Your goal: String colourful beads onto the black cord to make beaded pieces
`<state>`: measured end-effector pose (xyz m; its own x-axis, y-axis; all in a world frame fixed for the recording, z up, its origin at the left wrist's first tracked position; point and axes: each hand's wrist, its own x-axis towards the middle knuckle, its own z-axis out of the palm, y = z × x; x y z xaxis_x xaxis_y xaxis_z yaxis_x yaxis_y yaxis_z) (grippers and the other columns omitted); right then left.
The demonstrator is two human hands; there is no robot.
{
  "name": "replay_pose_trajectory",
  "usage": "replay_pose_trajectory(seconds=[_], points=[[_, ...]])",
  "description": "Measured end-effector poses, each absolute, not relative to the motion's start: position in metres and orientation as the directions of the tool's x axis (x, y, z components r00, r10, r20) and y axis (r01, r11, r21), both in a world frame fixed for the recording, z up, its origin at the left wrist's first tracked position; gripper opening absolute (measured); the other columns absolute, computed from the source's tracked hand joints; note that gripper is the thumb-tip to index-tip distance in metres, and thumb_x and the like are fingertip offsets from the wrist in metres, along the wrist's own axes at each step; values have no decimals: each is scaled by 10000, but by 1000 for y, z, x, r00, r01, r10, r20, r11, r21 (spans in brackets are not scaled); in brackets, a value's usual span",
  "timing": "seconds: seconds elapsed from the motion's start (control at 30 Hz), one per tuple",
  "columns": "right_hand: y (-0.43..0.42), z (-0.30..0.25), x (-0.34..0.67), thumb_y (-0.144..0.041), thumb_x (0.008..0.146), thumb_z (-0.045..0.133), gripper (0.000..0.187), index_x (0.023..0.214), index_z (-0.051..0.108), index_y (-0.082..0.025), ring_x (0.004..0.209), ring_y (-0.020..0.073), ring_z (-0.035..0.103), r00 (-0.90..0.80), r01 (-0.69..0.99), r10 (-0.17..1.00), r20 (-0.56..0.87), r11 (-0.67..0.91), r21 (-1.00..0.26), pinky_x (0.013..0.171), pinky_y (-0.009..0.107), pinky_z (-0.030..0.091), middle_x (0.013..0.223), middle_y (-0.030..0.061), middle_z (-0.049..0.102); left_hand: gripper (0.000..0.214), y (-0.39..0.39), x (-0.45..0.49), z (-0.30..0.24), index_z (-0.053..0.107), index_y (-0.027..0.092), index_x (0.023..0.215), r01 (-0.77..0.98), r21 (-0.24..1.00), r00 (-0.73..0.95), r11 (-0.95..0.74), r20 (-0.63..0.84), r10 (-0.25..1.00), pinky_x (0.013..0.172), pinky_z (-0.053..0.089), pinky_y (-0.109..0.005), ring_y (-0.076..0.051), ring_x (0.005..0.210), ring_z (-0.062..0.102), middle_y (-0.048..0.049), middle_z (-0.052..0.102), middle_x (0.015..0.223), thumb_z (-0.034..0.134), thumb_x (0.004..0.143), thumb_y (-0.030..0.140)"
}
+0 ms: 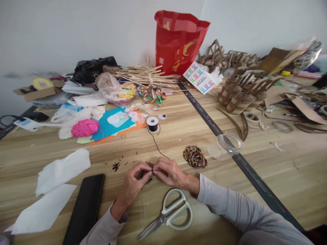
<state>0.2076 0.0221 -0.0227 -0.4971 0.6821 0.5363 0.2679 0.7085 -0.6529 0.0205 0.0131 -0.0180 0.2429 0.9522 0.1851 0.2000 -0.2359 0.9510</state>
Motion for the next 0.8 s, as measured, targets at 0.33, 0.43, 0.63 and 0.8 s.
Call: replay_pose_trajectory(seconds=[0.33, 0.43, 0.63, 0.8], points=[[22, -24, 208, -158, 912, 466, 80, 856, 521, -173, 735, 159, 564, -501, 273, 682, 533, 709, -650, 658, 258, 479, 792, 63, 590, 38, 13, 22, -17, 662, 163, 725, 189, 952, 235, -243, 196, 952, 650, 489, -240, -158, 711, 616, -38, 648, 740, 659, 734, 126], [22, -25, 208, -161, 912, 471, 75, 861, 526, -171, 730, 158, 561, -500, 274, 682, 534, 710, -649, 656, 257, 475, 792, 64, 592, 48, 14, 22, -17, 666, 165, 735, 186, 953, 241, -240, 193, 951, 655, 487, -237, -157, 718, 619, -37, 651, 744, 662, 732, 118], [22, -24, 207, -160, 916, 465, 78, 868, 525, -172, 729, 156, 561, -499, 273, 677, 541, 716, -643, 651, 253, 478, 800, 66, 596, 34, 13, 21, -16, 671, 163, 741, 199, 959, 252, -200, 147, 957, 659, 494, -239, -165, 734, 628, -47, 667, 766, 662, 738, 131], [22, -25, 207, -161, 913, 470, 71, 869, 525, -171, 726, 157, 562, -497, 273, 678, 542, 714, -645, 651, 256, 478, 793, 64, 593, 27, 13, 20, -18, 678, 163, 743, 198, 957, 240, -211, 161, 957, 667, 498, -246, -169, 737, 628, -52, 671, 767, 661, 741, 142]])
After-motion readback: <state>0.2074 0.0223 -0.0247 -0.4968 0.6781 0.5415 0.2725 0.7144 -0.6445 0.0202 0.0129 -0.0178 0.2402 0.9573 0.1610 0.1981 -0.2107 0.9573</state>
